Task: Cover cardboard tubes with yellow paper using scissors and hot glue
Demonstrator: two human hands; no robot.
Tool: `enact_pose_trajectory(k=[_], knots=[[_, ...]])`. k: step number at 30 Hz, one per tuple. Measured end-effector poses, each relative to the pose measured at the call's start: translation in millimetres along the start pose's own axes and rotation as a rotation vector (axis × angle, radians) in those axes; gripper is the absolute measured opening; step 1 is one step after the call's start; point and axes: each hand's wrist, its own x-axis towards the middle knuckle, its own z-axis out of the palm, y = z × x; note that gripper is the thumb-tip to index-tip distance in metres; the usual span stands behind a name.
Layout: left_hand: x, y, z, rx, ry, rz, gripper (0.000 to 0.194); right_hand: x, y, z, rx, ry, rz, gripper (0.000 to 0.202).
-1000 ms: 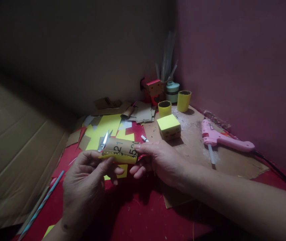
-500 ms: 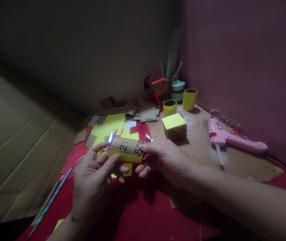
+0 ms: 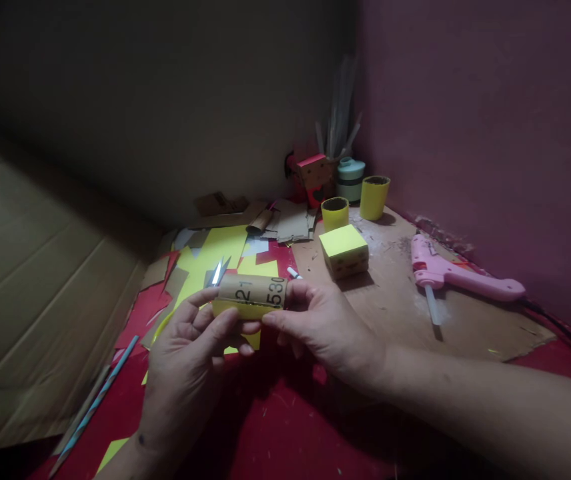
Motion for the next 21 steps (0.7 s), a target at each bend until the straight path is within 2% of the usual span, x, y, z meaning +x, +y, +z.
enact_pose_trajectory(k=[5,14,21], knots=[[-1.1,-2.7,-1.2,-0.003,-0.036,-0.013,0.031,1.7,3.9,-6.3,-0.059,0.061,0.013,0.013],[2.3,-3.1,-3.3,0.006,-0.164,-0.146,0.024,-0.5,0.1,-8.1,-0.107,0.053,0.103,0.020],[3.2,-3.2,-2.0,0.012,-0.147,-0.119,0.020,-1.8,-0.8,-3.9,-0.036,0.029,0.044,0.016]])
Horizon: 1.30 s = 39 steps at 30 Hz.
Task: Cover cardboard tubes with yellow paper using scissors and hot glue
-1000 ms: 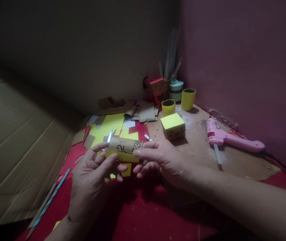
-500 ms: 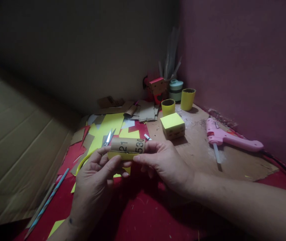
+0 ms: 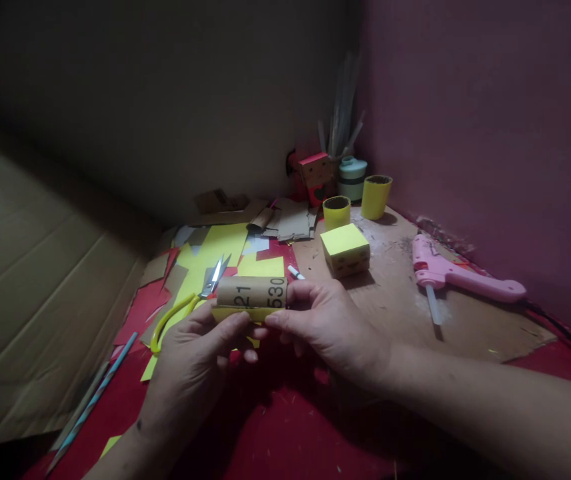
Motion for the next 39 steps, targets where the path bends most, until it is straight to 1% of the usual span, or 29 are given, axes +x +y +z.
enact_pose_trajectory(k=[6,8,12,18,20,24,26,29,31,33,35,37,39], knots=[[-1,4,0.5,0.014,0.035,-0.003,0.018,0,-3,2,0.048,-0.053,-0.020,0.027],[-1,4,0.6,0.008,0.046,-0.004,0.017,0,-4,1,0.031,-0.059,-0.024,0.026],[-1,2,0.6,0.005,0.046,-0.010,0.018,0,-1,-1,-0.028,-0.015,-0.032,0.018],[-1,0,1.1,0.001,0.061,-0.015,0.017,0,0,-1,-0.017,0.041,0.000,0.018],[-2,0,0.4,0.014,0.039,-0.033,0.018,0,0,-2,-0.019,0.051,0.004,0.019],[-3,2,-1.8,0.033,-0.017,-0.079,0.022,2,1,-5,-0.004,0.043,-0.044,0.014],[-3,3,-1.9,0.040,-0.008,-0.083,0.021,2,0,-3,0.060,0.008,-0.048,0.015],[-4,3,-0.2,0.056,0.018,-0.063,0.018,-1,-4,2,0.184,-0.114,-0.040,0.030],[-5,3,1.9,0.037,0.034,-0.045,0.019,-2,-6,4,0.187,-0.163,-0.021,0.036],[-6,2,4.3,0.003,0.043,-0.042,0.018,-3,-7,5,0.168,-0.183,-0.014,0.034],[-6,0,6.4,-0.026,0.050,-0.045,0.016,-3,-8,5,0.183,-0.197,-0.016,0.029],[-6,-2,7.6,-0.034,0.049,-0.042,0.016,-2,-8,5,0.180,-0.203,-0.054,0.025],[-6,-3,7.6,-0.012,0.027,-0.037,0.018,-2,-8,5,0.125,-0.183,-0.111,0.024]])
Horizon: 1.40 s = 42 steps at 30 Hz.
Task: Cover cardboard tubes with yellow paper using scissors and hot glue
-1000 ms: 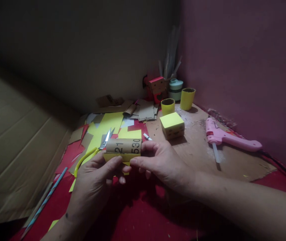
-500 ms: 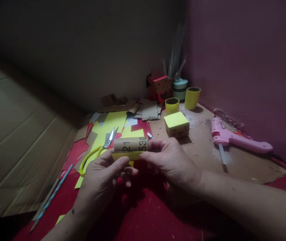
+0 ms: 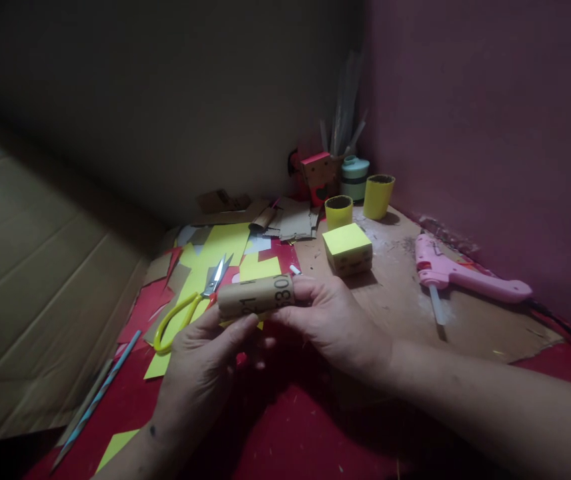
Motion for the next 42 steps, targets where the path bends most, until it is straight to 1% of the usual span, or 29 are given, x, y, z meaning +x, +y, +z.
enact_pose_trajectory(k=[3,5,7,9,11,13,15,17,20,23,25,27,29,32,35,39,42], knots=[[1,-2,-1.4,0.034,-0.021,0.002,0.019,0,-1,0,-0.131,0.022,-0.082,0.023],[2,-2,-2.2,0.027,-0.020,-0.001,0.016,0,0,-1,-0.193,0.020,-0.106,0.024],[3,-2,-2.6,0.008,-0.020,0.005,0.015,0,1,-3,-0.210,0.015,-0.104,0.026],[5,-2,-3.1,-0.011,-0.018,0.022,0.016,1,2,-6,-0.258,0.041,-0.102,0.023],[7,-1,-4.1,-0.031,-0.022,0.030,0.018,3,2,-11,-0.340,0.096,-0.096,0.014],[8,1,-5.9,-0.037,-0.053,0.017,0.018,6,1,-16,-0.392,0.154,-0.049,0.010],[9,3,-8.0,-0.014,-0.096,-0.011,0.020,8,-1,-19,-0.383,0.193,0.003,0.012],[9,6,-9.9,0.029,-0.111,-0.019,0.024,8,-4,-21,-0.374,0.209,0.002,0.012],[8,8,-11.3,0.083,-0.083,0.022,0.026,9,-8,-22,-0.363,0.205,-0.015,0.012],[9,7,-11.5,0.082,-0.060,0.054,0.025,8,-8,-21,-0.317,0.189,0.053,0.016],[10,5,-11.4,0.055,-0.050,0.068,0.024,9,-7,-21,-0.257,0.156,0.083,0.020],[11,3,-10.8,0.023,-0.055,0.082,0.022,9,-6,-21,-0.194,0.105,0.076,0.024],[11,1,-9.7,-0.003,-0.087,0.099,0.019,9,-5,-20,-0.141,0.064,0.058,0.025],[12,0,-7.8,-0.013,-0.127,0.121,0.019,8,-5,-20,-0.099,0.075,0.006,0.022],[11,-1,-7.4,0.017,-0.103,0.131,0.018,8,-3,-18,-0.056,0.074,-0.017,0.023],[12,-1,-8.5,0.052,-0.058,0.135,0.017,7,2,-17,0.024,0.063,0.027,0.028],[12,-1,-8.1,0.035,-0.047,0.125,0.018,8,5,-20,0.004,0.068,0.018,0.028]])
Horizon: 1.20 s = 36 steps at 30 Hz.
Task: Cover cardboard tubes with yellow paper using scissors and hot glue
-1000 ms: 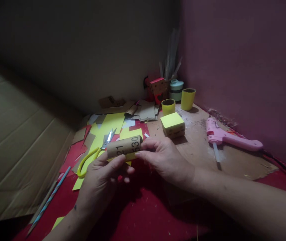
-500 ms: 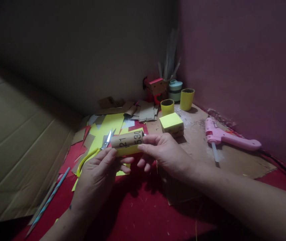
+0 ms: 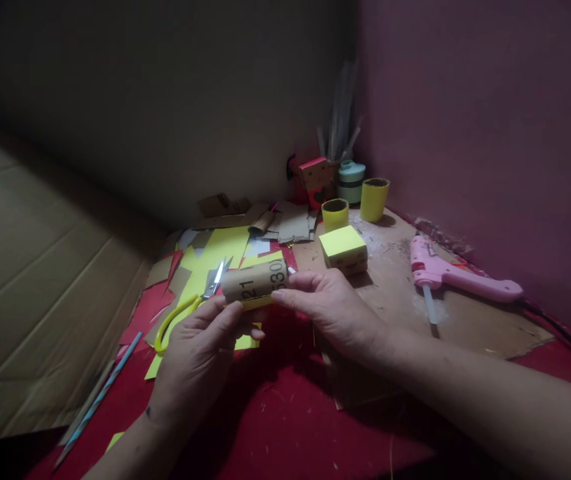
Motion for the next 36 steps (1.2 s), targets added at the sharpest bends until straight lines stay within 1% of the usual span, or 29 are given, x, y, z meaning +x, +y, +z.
enact_pose_trajectory(k=[5,9,12,14,15,18,23,29,32,34,36], knots=[[-3,1,2.7,0.005,0.043,-0.051,0.020,1,1,-3,-0.036,0.035,-0.002,0.023],[-3,1,1.9,0.037,0.018,-0.099,0.022,-2,-1,-2,-0.048,0.047,0.023,0.017],[-3,1,-0.5,0.090,0.009,-0.094,0.020,-4,-2,0,-0.066,0.069,0.037,0.011],[-3,0,-1.7,0.100,0.010,-0.079,0.021,-5,-3,2,-0.036,0.043,0.035,0.010],[-3,-1,-2.1,0.100,0.013,-0.067,0.021,-5,-3,3,-0.011,0.014,0.030,0.012],[-3,-2,-2.0,0.092,0.008,-0.052,0.021,-6,-4,6,0.023,-0.062,0.010,0.025],[-5,-5,3.3,0.003,-0.023,-0.142,0.027,-8,-2,8,-0.095,0.029,0.001,0.021],[-7,-3,9.9,-0.047,-0.001,-0.108,0.023,-9,2,6,-0.227,0.006,-0.075,0.022],[-3,0,4.0,0.033,-0.004,-0.099,0.017,-8,2,4,-0.191,-0.008,-0.073,0.022],[1,1,-3.7,0.130,-0.031,-0.084,0.014,-6,0,1,-0.139,-0.011,-0.067,0.023],[6,-1,-11.8,0.212,-0.048,-0.044,0.016,-3,-2,-2,-0.104,-0.014,-0.058,0.024]])
